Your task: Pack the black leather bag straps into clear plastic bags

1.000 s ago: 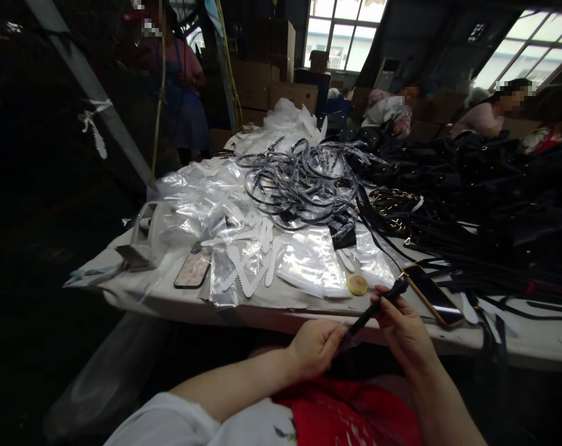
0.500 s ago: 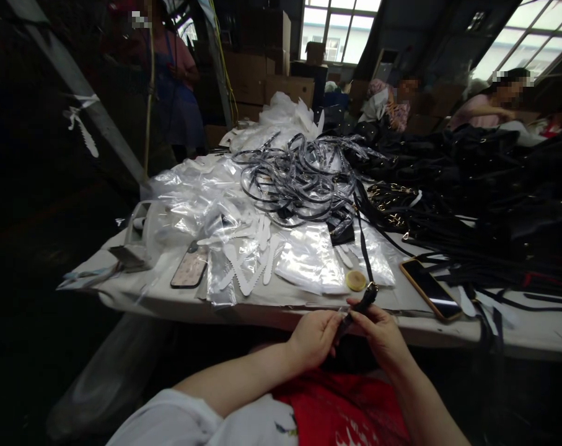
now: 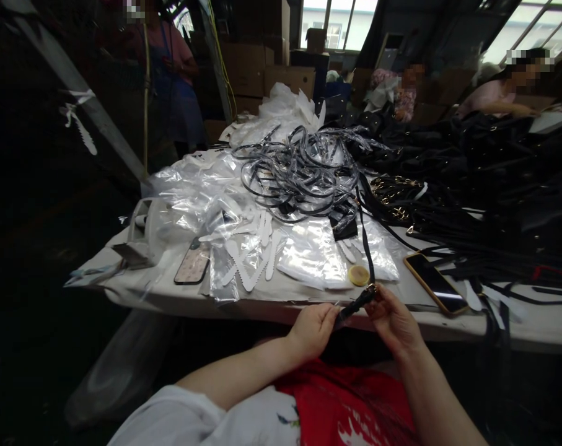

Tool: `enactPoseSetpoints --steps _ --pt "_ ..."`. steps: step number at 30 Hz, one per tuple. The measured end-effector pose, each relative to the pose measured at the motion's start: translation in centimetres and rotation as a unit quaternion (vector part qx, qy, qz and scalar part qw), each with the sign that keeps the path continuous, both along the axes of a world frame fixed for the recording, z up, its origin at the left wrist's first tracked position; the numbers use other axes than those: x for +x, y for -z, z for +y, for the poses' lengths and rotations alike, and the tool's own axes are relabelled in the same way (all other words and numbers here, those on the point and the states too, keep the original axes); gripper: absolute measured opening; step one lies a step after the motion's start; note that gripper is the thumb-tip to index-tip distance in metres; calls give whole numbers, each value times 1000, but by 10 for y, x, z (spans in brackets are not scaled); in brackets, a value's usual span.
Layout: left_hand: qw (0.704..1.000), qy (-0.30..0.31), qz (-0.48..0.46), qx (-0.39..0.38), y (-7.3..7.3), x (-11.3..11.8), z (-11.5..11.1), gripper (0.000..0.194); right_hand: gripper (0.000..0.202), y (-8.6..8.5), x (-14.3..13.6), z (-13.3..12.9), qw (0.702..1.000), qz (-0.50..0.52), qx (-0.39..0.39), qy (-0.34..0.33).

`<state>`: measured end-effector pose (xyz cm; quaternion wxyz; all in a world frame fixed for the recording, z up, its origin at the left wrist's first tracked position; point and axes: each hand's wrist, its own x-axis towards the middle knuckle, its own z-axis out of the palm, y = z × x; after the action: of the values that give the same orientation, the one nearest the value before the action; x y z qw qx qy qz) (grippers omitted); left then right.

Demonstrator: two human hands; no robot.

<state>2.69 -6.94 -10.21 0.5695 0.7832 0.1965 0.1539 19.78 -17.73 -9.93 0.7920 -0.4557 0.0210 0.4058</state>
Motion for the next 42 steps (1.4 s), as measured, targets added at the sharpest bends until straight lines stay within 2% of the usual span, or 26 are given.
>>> enactPoseSetpoints --steps 6,12,21,33,36,39,42 --pt "1000 17 -1 -8 -2 0 -1 46 26 -9 1 1 1000 15 7 -19" --pt "990 61 43 -123 3 -2 -2 55 33 -14 -2 0 999 12 16 -46" --pt "988 65 23 -138 6 6 -3 61 29 -15 -6 -1 995 7 15 -94" --pt "983 64 -6 -172 5 9 -4 62 26 -15 -20 -9 972 4 -11 -236" --pt "974 88 1 -207 6 8 -3 61 27 -15 -17 -12 969 -3 -3 -247" --pt "952 141 -12 -272 6 6 -2 47 32 -15 -12 -13 973 -7 6 -230" --pt "928 169 -20 -331 8 4 -3 57 36 -15 -10 -14 976 -10 11 -218"
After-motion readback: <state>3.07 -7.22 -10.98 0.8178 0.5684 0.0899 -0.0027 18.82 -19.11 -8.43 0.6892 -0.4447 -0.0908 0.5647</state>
